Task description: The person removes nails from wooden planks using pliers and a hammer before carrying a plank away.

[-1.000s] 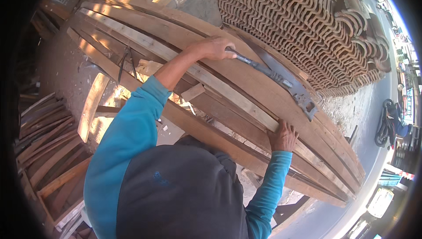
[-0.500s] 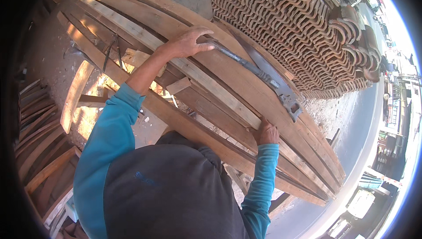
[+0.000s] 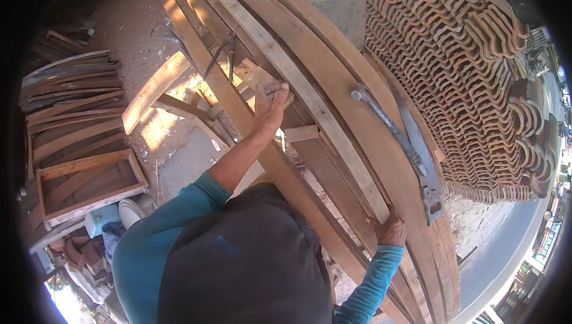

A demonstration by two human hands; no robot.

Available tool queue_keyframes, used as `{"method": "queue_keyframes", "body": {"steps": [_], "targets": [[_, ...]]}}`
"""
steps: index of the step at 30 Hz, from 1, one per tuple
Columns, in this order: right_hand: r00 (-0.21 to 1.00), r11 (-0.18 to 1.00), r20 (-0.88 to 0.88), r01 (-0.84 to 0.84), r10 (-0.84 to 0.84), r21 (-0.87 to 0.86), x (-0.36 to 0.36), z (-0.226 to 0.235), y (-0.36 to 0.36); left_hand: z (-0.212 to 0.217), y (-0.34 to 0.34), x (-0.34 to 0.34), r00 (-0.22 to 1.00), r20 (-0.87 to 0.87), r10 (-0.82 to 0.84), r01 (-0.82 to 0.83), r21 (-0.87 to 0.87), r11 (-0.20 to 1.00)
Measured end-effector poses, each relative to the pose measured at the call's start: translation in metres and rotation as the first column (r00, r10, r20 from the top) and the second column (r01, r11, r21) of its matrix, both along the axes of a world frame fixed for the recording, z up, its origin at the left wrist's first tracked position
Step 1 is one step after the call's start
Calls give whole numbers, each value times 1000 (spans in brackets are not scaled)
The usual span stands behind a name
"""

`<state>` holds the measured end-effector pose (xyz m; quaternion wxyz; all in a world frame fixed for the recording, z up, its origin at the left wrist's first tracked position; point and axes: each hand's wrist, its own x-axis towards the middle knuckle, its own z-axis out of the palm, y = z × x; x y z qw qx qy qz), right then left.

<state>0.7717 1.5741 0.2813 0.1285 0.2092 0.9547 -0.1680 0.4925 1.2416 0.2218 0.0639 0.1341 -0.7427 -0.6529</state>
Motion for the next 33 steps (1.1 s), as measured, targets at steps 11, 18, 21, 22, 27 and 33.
{"method": "queue_keyframes", "body": {"steps": [11, 18, 21, 22, 27, 33], "targets": [[997, 977, 66, -48, 34, 210, 10, 4, -9, 23, 17, -17, 885, 421, -199, 224, -10, 975], [986, 968, -81, -125, 146, 218, 18, -2, -12, 32, 13, -20, 885, 438, -159, 292, -255, 922], [978, 959, -131, -125, 162, 254, 19, -3, -16, 41, 11, -30, 894, 440, -89, 241, -304, 922], [977, 958, -141, -122, 162, 258, 19, -3, -17, 51, 7, -33, 849, 518, -109, 258, -226, 939], [953, 943, -186, -185, 241, 276, 24, 0, -20, 16, -13, -33, 915, 398, -60, 177, -264, 948], [945, 965, -240, -179, 223, 192, 36, 53, -44, 94, -14, -4, 974, 225, -39, 82, -185, 979]]}}
